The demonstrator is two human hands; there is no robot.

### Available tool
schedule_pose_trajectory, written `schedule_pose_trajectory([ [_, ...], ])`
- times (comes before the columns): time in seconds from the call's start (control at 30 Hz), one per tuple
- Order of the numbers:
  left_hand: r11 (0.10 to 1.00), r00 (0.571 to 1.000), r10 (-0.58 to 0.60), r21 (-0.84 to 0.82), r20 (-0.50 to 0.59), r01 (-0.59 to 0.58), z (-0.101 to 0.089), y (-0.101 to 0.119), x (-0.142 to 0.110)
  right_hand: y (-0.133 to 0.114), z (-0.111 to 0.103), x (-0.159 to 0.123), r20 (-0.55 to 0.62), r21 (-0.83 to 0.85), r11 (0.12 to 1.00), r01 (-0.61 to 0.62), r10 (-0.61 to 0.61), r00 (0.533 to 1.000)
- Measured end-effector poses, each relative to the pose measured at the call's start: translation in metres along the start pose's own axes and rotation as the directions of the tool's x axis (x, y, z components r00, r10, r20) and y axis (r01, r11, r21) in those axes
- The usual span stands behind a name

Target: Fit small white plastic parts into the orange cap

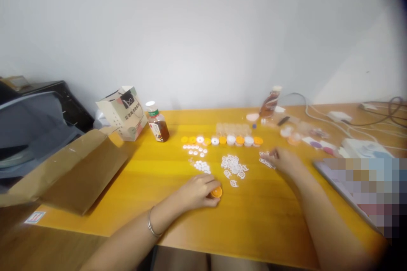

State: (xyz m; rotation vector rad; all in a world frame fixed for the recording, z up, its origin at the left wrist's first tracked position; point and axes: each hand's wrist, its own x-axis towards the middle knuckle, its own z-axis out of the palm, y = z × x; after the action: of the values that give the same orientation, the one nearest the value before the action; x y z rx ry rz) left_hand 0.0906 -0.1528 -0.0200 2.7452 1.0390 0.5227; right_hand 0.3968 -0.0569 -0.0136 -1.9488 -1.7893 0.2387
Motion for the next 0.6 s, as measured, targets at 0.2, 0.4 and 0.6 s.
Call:
schedule_pose_trajectory([
  [0.2, 0.997, 0.999, 0.027, -0.08, 0.018, -0.025, 0.002, 0.003, 0.001, -0.012, 0.0, -0.003, 0.142, -0.101, 0.994, -0.043, 0.057, 0.988],
  [0.4, 0.989, 1.0, 0.016, -0.15, 0.018, -0.013, 0.003, 0.002, 0.002, -0.006, 0.007, 0.003, 0.162, -0.138, 0.99, -0.037, 0.06, 0.985],
  [0.6, 0.988, 0.999, 0.029, -0.151, 0.032, -0.024, 0.0, 0.0, 0.001, 0.0, 0.009, 0.003, 0.157, -0.149, 0.989, -0.024, 0.048, 0.986],
])
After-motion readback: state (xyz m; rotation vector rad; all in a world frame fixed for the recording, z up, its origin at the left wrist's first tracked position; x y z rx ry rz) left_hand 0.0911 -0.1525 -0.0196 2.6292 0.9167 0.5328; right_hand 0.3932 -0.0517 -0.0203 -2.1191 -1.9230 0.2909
